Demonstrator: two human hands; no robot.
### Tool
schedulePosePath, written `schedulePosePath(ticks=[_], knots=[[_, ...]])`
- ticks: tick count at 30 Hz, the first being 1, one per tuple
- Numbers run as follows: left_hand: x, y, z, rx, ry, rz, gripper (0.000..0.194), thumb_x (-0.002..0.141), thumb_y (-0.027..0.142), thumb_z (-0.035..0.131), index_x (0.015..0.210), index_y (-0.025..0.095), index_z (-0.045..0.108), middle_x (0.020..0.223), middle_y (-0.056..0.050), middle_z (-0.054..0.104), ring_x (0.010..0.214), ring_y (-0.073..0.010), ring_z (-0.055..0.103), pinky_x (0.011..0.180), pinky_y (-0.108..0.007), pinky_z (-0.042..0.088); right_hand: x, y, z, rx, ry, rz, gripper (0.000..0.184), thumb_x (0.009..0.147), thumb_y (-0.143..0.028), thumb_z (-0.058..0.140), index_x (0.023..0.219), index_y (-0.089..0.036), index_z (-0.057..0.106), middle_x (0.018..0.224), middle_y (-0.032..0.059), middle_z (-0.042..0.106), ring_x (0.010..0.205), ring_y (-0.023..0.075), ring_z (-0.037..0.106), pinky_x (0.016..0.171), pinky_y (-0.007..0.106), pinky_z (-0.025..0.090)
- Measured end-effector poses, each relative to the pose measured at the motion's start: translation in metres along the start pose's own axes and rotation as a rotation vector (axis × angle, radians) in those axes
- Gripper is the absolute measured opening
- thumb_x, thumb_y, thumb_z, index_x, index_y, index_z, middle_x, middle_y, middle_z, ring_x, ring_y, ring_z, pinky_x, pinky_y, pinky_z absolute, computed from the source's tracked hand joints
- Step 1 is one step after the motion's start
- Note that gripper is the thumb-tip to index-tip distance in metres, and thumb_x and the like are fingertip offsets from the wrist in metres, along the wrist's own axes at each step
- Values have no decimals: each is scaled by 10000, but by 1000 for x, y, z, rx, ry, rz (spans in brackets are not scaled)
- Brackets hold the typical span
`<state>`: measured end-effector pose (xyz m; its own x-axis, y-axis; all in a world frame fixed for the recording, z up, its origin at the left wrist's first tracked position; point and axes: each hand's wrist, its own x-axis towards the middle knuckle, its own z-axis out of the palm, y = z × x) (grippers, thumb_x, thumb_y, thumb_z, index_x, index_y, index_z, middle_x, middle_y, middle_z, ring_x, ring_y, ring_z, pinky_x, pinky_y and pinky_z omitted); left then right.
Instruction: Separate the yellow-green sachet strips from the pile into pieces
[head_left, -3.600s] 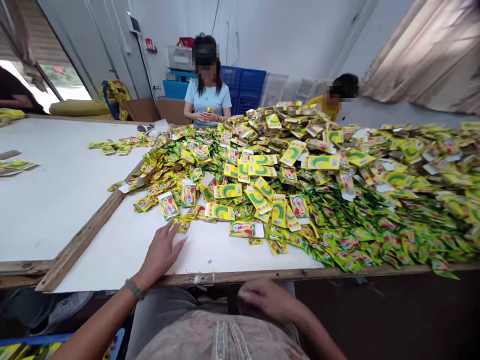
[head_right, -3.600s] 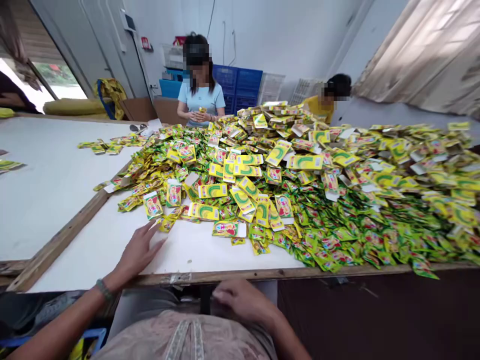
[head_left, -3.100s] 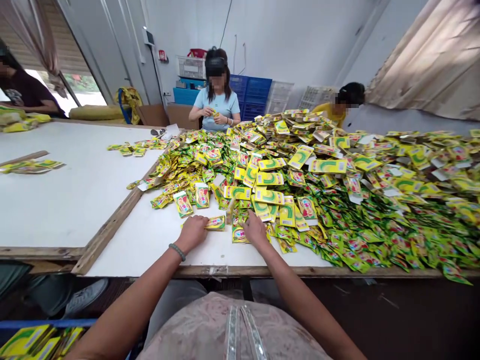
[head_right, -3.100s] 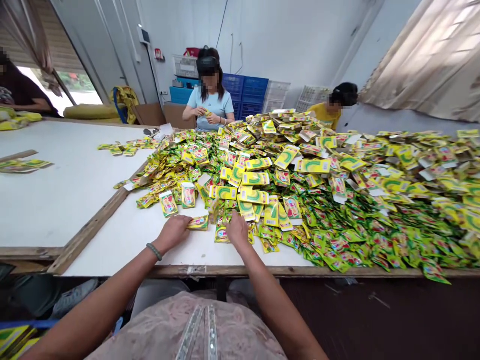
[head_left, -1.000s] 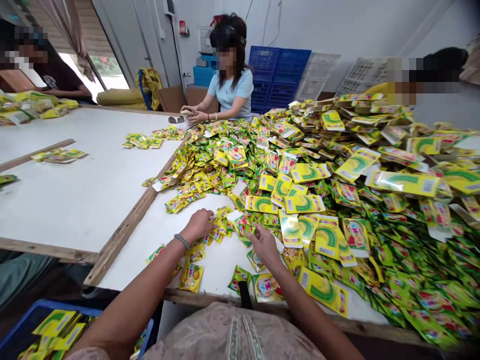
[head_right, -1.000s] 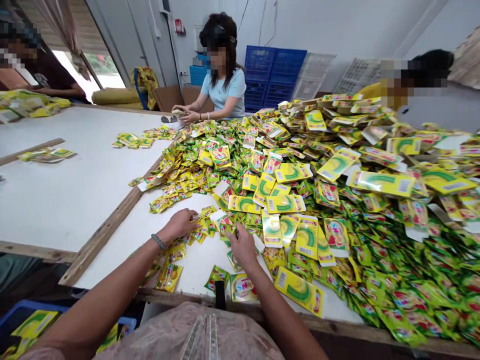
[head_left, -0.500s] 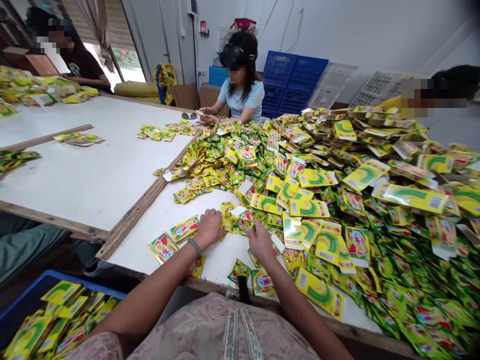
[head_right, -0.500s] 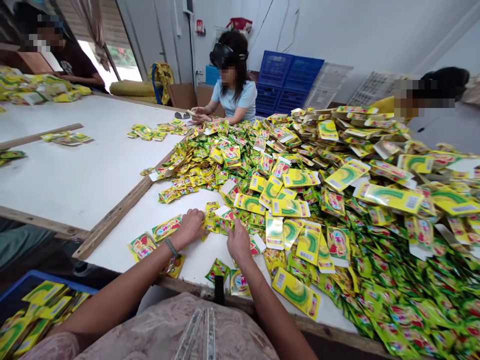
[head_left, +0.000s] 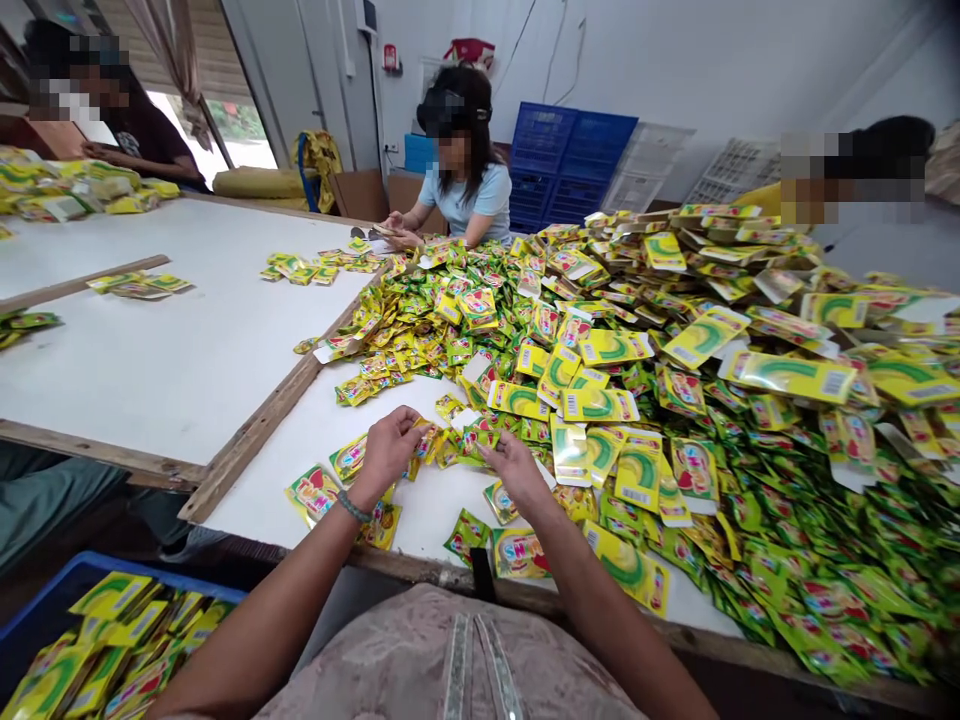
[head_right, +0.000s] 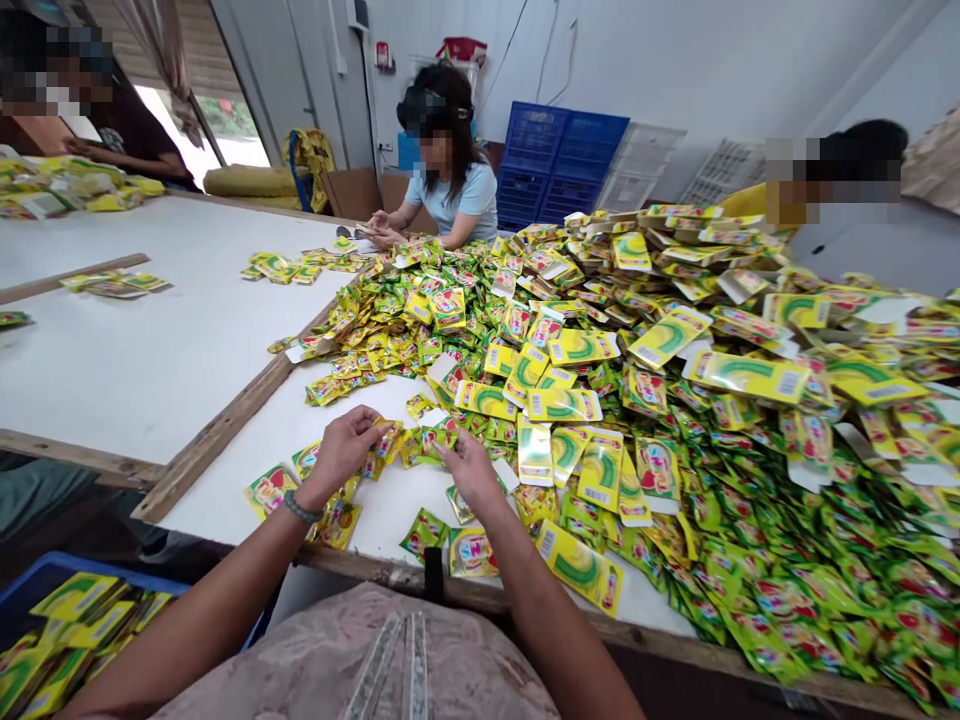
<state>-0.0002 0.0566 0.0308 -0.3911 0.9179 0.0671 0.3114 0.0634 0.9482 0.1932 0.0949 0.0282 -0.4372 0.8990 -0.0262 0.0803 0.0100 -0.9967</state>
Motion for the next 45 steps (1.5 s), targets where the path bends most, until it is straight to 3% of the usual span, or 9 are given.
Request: schedulePosePath(ticks=[7,13,16,20,28,32,35,40,45], knots=[[-27,7,24,-527,-53,-199,283,645,364,717,754,158,557,602,26,575,511,-79,484,503,-190,352,-5,-2,20,252,2,165,374,689,-405,675,1003,-227,578,905,20,666,808,211,623,686,339,506],[-35,3,17,-528,-10,-218,310,633,382,730,738,153,548,551,52,527,475,-58,435,471,-174,324,-13,2,9,217,51,31,289,712,-393,654,917,-195,606,835,27,658,810,192,597,745,314,477],[-38,-5,17,-525,-14,-231,316,658,406,705,768,172,523,524,69,498,464,-71,439,474,-186,333,-16,-1,7,84,137,-6,248,697,-383,661,830,-186,592,697,-2,604,683,163,556,634,274,461],[-43,-9,16,-517,-26,-221,305,687,405,683,810,186,511,539,70,503,477,-84,459,491,-200,349,-16,-2,15,-24,90,35,252,655,-395,681,742,-182,577,577,-38,511,558,133,476,497,244,417],[-52,4,3,-661,-41,-214,322,638,284,741,844,166,523,677,36,595,612,-79,534,585,-186,388,-4,-2,41,-148,71,-3,270,706,-408,629,867,-193,601,709,11,625,646,175,556,573,282,459],[-56,-4,-5,-775,-30,-259,357,601,248,764,840,163,513,662,40,594,591,-83,549,582,-193,403,-5,-6,50,38,-70,37,375,741,-431,601,1044,-212,566,934,39,648,810,194,597,634,290,493],[-59,-7,-10,-825,-27,-298,372,588,270,774,823,167,505,646,37,605,566,-92,559,571,-206,418,-5,-9,56,61,-127,87,374,718,-426,633,1003,-192,568,914,47,646,773,194,599,565,274,487],[-60,-4,-17,-752,2,-256,340,603,321,762,795,163,529,653,17,623,571,-109,574,599,-236,446,-4,-12,65,-7,-61,1,343,712,-400,650,966,-181,580,928,59,647,824,203,590,619,290,499],[-58,-9,-18,-672,-9,-259,300,608,312,751,710,163,512,540,51,547,472,-75,487,498,-197,380,-5,-7,64,92,-66,56,325,663,-384,699,883,-180,575,822,38,647,717,184,590,571,285,491]])
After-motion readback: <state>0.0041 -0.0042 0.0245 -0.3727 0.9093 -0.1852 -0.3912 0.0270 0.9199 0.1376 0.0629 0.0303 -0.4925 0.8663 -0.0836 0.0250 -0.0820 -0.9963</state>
